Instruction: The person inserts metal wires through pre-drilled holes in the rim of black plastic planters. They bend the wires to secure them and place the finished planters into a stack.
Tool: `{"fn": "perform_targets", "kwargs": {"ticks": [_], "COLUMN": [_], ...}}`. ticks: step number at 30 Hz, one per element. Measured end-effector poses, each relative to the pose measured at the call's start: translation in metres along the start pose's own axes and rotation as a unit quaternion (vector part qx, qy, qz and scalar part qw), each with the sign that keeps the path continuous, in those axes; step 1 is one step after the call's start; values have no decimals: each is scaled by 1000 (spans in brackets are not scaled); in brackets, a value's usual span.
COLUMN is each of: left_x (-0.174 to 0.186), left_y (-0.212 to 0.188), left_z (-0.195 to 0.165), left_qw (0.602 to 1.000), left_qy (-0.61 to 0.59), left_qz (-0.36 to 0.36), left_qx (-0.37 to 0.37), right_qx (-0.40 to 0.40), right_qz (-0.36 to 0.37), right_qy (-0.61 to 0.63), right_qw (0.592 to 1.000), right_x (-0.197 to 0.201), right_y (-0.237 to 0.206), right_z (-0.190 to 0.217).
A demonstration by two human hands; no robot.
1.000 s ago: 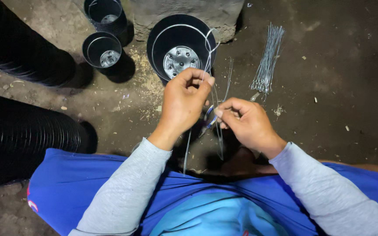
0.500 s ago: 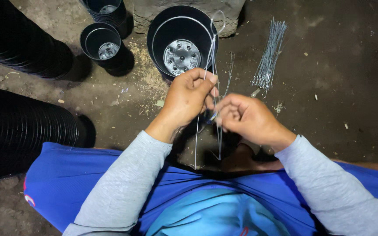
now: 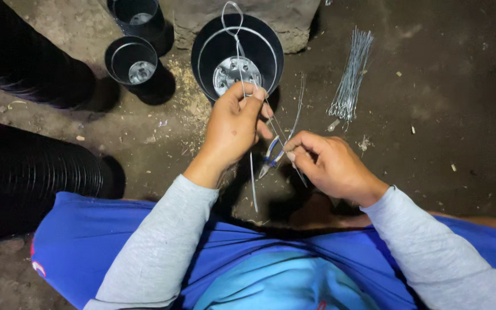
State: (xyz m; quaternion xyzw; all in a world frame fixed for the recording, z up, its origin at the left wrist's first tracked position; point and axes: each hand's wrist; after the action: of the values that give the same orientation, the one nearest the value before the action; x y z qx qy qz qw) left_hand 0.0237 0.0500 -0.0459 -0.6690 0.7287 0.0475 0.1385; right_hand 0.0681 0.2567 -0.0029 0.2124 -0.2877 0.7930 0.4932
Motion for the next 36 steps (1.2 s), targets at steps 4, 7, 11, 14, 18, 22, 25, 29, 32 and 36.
{"fn": "perform_targets", "kwargs": {"ticks": [4,7,11,14,18,22,25,29,32,36], "left_x": [7,12,11,8,8,10,10,10,9,11], "left_y": [-1,3,8,8,8,8,7,4,-2,-6], "left_z": [-3,-1,8,14,14,10,5,-2,-6,-4], "left_qw": [991,988,997,998,997,987,980,996,989,888], "left_qy": [102,128,60,61,-13,-110,-153,-44,147,386], "left_qz": [-36,-50,-10,-11,18,41,45,35,-14,-137], "left_qx": [-78,-76,-47,-27,74,113,120,74,-18,-210], "right_qx": [3,91,56,9,-69,-79,-88,19,-93,-15], "right_qz": [-62,-129,-126,-53,61,151,148,39,9,55], "right_qy": [-44,-72,-68,15,145,261,254,97,-35,48], "right_qw": [997,985,988,998,985,950,952,994,995,997], "right_x": [15,25,23,9,-3,-6,-8,-1,11,26], "right_y": [-5,-4,-3,-2,4,8,10,8,4,-10], "right_z": [8,8,0,-12,-31,-45,-44,-31,-19,-6]}}
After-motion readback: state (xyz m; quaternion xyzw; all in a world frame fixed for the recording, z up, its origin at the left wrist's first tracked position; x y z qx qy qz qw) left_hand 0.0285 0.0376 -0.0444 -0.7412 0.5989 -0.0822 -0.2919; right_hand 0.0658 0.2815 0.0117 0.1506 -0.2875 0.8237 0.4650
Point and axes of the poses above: each hand's wrist, its own y-axis towards the middle knuckle, its own x-axis out of the back of the hand, z = x × y, and after that the axes turned 4 degrees about -x, right-handed
